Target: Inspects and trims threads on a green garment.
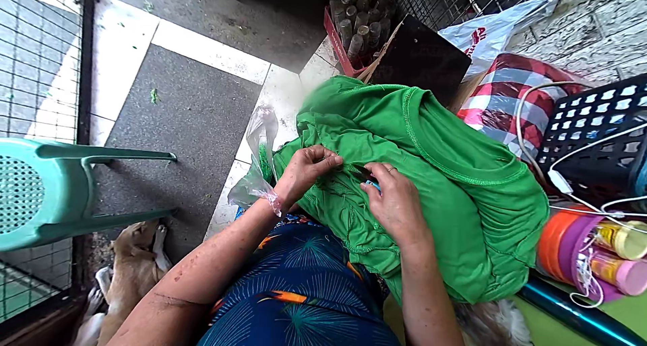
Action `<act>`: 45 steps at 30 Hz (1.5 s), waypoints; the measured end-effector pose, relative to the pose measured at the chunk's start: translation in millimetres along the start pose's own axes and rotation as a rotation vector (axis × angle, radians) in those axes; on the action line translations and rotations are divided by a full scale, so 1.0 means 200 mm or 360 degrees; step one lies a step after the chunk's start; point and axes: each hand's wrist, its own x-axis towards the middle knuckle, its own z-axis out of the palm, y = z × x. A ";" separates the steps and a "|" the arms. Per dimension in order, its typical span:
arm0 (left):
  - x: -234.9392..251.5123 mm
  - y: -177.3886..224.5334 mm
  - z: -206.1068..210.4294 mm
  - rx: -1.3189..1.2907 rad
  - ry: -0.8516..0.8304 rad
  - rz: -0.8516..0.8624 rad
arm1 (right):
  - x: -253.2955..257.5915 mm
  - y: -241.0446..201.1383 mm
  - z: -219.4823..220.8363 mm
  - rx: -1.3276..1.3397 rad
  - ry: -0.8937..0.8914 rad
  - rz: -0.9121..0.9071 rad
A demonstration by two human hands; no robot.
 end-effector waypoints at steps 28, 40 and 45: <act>-0.01 0.02 0.08 0.0282 0.0035 -0.0178 | 0.02 0.02 0.11 0.0295 0.0328 -0.0056; -0.05 -0.03 -0.01 -0.0249 -0.0139 -0.0222 | -0.04 -0.02 0.07 -0.0390 0.0148 -0.0221; -0.05 -0.03 0.01 -0.0246 -0.0145 -0.0186 | 0.00 -0.06 0.13 -0.0578 0.0125 -0.0248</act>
